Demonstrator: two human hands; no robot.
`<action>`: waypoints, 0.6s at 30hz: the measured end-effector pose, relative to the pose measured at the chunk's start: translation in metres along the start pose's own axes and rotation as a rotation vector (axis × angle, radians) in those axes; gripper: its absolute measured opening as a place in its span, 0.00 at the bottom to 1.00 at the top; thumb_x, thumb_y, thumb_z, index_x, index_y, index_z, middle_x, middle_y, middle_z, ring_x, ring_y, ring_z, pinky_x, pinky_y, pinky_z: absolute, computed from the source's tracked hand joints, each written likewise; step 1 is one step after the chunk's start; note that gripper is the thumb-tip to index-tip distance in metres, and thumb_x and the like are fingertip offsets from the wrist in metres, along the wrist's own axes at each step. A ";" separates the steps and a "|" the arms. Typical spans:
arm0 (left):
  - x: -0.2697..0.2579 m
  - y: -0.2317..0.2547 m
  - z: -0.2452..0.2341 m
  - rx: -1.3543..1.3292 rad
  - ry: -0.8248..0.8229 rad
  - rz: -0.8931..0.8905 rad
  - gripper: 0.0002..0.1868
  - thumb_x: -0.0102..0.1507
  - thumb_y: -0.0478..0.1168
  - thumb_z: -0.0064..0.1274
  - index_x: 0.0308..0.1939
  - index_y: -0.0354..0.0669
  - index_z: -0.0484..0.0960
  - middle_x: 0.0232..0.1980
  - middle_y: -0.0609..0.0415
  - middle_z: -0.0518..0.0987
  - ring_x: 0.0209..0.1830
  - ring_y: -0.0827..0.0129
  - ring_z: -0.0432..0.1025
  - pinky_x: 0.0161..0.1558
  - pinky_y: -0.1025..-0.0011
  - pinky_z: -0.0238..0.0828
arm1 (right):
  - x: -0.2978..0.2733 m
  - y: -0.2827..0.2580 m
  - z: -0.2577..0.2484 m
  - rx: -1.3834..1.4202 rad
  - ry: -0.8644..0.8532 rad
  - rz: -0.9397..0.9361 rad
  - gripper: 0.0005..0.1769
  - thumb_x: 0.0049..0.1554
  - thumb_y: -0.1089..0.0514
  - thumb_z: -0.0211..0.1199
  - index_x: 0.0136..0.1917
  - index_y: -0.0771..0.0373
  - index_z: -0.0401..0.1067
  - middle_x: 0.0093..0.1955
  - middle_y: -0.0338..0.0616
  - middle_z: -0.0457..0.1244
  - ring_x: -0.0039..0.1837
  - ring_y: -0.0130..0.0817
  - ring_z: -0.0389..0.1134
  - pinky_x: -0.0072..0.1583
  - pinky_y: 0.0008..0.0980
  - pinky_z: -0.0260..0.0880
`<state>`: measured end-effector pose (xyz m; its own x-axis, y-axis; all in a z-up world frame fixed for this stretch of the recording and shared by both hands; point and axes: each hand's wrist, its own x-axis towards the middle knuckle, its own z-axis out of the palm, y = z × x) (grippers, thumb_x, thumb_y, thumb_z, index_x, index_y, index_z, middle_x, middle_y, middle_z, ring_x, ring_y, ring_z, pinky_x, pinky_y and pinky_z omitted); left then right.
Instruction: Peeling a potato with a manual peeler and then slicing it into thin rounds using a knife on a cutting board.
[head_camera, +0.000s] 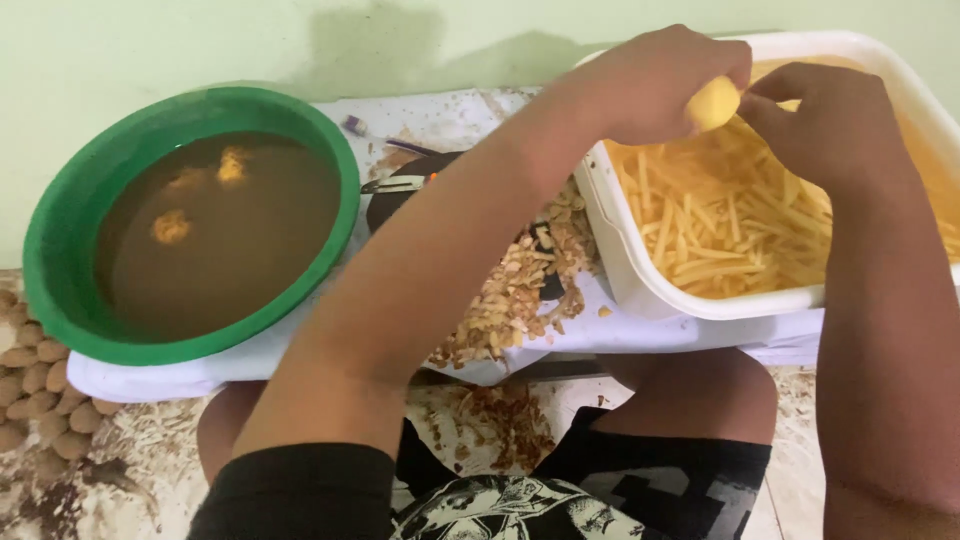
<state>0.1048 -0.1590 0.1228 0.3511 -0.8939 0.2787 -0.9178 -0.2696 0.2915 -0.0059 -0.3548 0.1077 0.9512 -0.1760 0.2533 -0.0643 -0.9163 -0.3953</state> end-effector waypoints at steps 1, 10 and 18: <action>-0.011 -0.001 -0.008 0.004 0.001 -0.006 0.14 0.61 0.41 0.54 0.49 0.62 0.74 0.47 0.59 0.80 0.43 0.61 0.73 0.38 0.60 0.64 | 0.000 0.002 0.001 0.004 -0.001 -0.006 0.14 0.67 0.52 0.60 0.57 0.60 0.80 0.60 0.41 0.70 0.64 0.40 0.67 0.62 0.43 0.62; -0.166 0.022 -0.054 0.175 0.069 -0.253 0.24 0.59 0.37 0.50 0.60 0.56 0.75 0.58 0.51 0.80 0.52 0.54 0.74 0.46 0.52 0.68 | -0.041 -0.064 0.001 -0.283 0.282 -0.359 0.17 0.73 0.54 0.66 0.68 0.66 0.81 0.59 0.47 0.74 0.47 0.40 0.74 0.59 0.44 0.67; -0.268 0.009 0.041 0.177 0.284 -0.533 0.27 0.58 0.31 0.59 0.60 0.54 0.73 0.59 0.51 0.73 0.48 0.47 0.78 0.45 0.53 0.80 | -0.094 -0.214 0.080 -0.188 -0.143 -0.354 0.14 0.62 0.57 0.57 0.60 0.59 0.76 0.51 0.53 0.70 0.56 0.55 0.73 0.52 0.51 0.77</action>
<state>-0.0048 0.0635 0.0132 0.7821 -0.4970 0.3759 -0.6113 -0.7289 0.3082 -0.0572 -0.1129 0.0977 0.9559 0.2008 0.2142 0.2325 -0.9633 -0.1343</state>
